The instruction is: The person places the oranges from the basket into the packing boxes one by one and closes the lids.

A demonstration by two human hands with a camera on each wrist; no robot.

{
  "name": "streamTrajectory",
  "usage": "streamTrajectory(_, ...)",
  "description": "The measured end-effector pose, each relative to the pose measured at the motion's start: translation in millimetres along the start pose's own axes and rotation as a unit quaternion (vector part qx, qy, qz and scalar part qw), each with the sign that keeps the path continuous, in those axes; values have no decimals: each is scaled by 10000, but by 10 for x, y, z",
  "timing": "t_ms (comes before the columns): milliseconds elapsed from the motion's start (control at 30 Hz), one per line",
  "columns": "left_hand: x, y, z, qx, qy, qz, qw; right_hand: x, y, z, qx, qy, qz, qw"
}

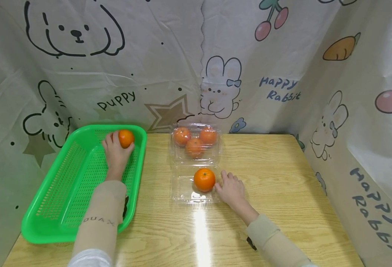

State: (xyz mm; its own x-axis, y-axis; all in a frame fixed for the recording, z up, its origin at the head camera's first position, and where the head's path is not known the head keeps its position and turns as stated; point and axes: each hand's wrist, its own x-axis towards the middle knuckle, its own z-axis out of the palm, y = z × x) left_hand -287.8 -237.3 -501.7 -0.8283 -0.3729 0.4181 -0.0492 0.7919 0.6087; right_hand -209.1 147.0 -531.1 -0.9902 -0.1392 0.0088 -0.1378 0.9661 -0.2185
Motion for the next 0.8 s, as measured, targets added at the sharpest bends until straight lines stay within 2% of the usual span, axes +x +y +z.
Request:
streamTrajectory(200,33,78,-37,-168,27,49,9998,-1,-1,-9,13,13,-6,10000)
streamTrajectory(467,83,197,-78,-452,153,275,9985,-2,-2,0,12,26,-1,10000)
streamTrajectory(800,98,377,-139,-642,56,795,9948,-2,-9,-17,9,7,20,10000)
